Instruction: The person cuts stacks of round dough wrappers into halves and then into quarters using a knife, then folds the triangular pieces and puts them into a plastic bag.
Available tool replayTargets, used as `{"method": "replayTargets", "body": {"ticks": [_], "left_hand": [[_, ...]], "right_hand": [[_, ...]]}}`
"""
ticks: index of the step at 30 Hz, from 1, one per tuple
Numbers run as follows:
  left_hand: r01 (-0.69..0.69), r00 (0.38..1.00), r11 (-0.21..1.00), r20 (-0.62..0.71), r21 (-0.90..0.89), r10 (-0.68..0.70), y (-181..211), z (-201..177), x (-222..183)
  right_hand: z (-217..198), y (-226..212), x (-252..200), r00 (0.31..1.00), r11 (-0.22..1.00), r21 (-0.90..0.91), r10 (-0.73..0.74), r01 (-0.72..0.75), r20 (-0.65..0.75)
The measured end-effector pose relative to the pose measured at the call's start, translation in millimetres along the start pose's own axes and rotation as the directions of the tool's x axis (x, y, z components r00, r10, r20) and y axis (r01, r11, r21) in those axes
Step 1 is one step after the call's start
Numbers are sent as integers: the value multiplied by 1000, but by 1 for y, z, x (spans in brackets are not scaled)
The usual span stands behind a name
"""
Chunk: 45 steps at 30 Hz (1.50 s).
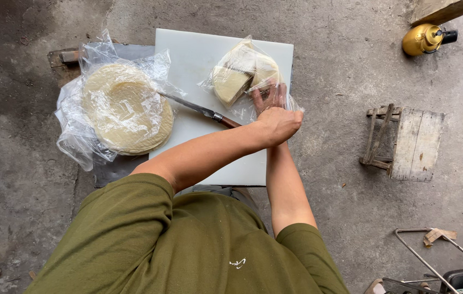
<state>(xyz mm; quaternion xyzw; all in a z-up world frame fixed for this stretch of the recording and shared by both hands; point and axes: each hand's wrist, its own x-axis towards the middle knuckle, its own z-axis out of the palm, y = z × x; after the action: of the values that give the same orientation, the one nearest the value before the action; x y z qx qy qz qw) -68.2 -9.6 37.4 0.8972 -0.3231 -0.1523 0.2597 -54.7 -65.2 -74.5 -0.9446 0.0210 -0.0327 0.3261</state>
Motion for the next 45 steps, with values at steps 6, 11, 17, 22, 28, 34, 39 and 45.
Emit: {"method": "replayTargets", "body": {"ticks": [6,11,17,22,28,34,39,45], "left_hand": [[-64,998,998,-20,13,65,-1,13,8],[-36,999,997,0,64,36,-5,23,4],[-34,999,999,28,31,33,-5,24,2],[-34,999,998,36,55,32,5,8,-6],[170,954,980,-266,102,-138,-46,-27,-5],[289,953,936,-150,198,-263,-148,-31,-14],[180,979,942,-147,282,-143,-178,-16,-23],[98,992,943,-103,319,-68,-185,-24,-25]], "right_hand": [[7,-20,4,994,975,-220,-22,-2,-105],[7,-31,-1,993,971,-239,-16,-14,-120],[5,-41,0,997,957,-287,17,-36,-69],[0,-49,-2,997,933,-352,70,-79,-36],[-5,-58,4,998,899,-435,58,-38,33],[-23,-37,15,863,744,-439,-452,504,226],[-23,-16,19,886,830,-328,-372,451,277],[-20,-11,19,830,751,-355,-515,557,213]]}}
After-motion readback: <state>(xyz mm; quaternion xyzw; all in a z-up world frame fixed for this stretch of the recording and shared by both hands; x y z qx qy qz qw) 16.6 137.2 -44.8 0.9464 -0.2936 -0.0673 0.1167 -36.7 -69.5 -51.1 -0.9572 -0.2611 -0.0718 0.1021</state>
